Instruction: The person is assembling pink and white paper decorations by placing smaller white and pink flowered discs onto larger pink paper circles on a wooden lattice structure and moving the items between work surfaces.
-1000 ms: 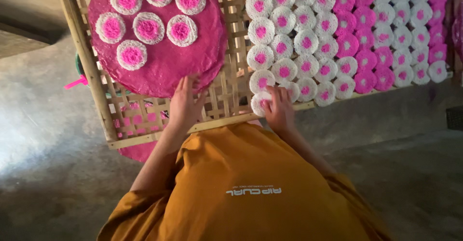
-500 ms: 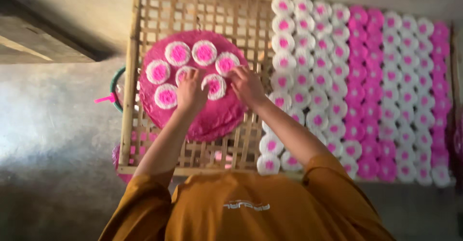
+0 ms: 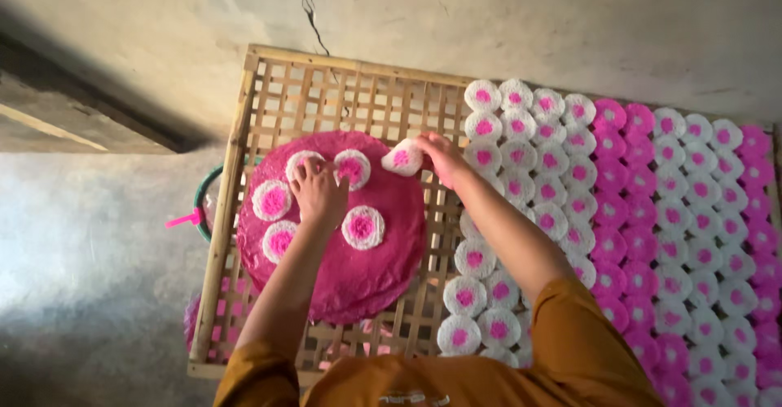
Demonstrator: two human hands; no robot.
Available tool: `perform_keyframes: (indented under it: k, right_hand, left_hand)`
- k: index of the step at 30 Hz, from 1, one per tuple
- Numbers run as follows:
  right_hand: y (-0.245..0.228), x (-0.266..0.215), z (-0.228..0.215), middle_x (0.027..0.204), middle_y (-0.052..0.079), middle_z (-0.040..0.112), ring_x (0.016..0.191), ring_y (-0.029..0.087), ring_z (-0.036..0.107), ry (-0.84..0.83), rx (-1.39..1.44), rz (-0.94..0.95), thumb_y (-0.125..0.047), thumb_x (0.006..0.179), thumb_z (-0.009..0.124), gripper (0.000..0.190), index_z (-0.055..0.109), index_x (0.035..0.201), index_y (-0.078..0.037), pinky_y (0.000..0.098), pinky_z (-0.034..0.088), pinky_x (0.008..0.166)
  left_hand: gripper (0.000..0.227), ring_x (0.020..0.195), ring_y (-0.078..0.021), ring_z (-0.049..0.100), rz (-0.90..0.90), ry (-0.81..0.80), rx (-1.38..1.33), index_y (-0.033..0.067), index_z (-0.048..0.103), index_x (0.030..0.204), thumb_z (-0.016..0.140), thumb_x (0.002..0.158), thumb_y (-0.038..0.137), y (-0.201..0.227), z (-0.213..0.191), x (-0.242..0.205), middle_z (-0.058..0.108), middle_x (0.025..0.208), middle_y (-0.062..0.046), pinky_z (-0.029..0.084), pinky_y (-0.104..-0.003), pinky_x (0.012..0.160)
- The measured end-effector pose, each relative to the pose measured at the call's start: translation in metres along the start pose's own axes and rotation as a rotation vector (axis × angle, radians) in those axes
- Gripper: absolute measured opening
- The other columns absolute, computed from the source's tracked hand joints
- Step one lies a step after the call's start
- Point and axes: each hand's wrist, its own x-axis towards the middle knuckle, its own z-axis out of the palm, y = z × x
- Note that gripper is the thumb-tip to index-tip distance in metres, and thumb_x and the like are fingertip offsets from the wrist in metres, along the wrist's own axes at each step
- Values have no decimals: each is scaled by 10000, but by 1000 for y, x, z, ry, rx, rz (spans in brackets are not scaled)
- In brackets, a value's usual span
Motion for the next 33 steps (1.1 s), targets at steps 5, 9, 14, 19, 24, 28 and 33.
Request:
perform_keyframes:
  k: [5, 9, 14, 19, 24, 28, 33]
  right_hand:
    - [-47, 49, -28, 1099, 76, 720, 966, 212, 712, 135, -597, -411, -45, 902, 686, 285, 581, 1158, -112, 355, 624, 819]
    - [-70, 93, -64, 1050, 117, 744, 974, 329, 719, 414, -1096, -642, -38, 867, 731, 336, 625, 1163, -158, 423, 559, 810]
    - [-86, 86, -54, 1006, 151, 687, 938, 388, 663, 487, -1414, -839, -53, 766, 784, 374, 612, 1093, -110, 476, 528, 762]
    - [-66, 17, 25, 1038, 104, 702, 931, 274, 706, 226, -924, -275, -288, 1022, 652, 255, 590, 1202, -118, 434, 642, 827]
    - [-19, -34, 45, 1184, 175, 712, 1046, 300, 736, -249, -27, 1, -337, 924, 691, 482, 591, 1311, -67, 492, 601, 971]
    - [-29, -7, 11, 1229, 129, 707, 1067, 266, 716, 127, -479, -115, -237, 926, 699, 433, 603, 1334, -130, 470, 597, 942]
    - [-46, 13, -27, 1220, 98, 726, 1061, 251, 711, 433, -1035, -452, -108, 893, 712, 305, 694, 1197, -131, 403, 604, 924]
  left_hand:
    - [460, 1336, -439, 445, 164, 74, 10, 40, 581, 1283, 628, 968, 372, 2, 12, 27, 540, 1352, -226, 382, -523, 1136]
    - [508, 1160, -364, 606, -30, -102, -144, 35, 552, 1259, 657, 958, 431, 3, 10, 39, 641, 1193, -207, 526, -477, 968]
    - [355, 907, -310, 684, 189, -21, -118, 51, 614, 1089, 641, 961, 380, 3, 9, 51, 680, 1031, -176, 592, -451, 751]
    - [306, 816, -291, 699, -30, -378, -473, 59, 620, 1156, 586, 1027, 334, 38, -35, 31, 747, 945, -140, 600, -411, 714]
    - [393, 976, -220, 755, 329, -186, -935, 20, 620, 1234, 738, 900, 190, 63, -27, 19, 750, 1132, -131, 633, -299, 828]
    - [468, 1070, -282, 679, 195, 94, -497, 55, 634, 1285, 763, 897, 282, 5, -27, -7, 692, 1259, -166, 580, -434, 857]
    - [699, 1290, -466, 427, -138, 58, -30, 13, 548, 1329, 662, 901, 554, -85, -13, -6, 474, 1367, -286, 399, -603, 1030]
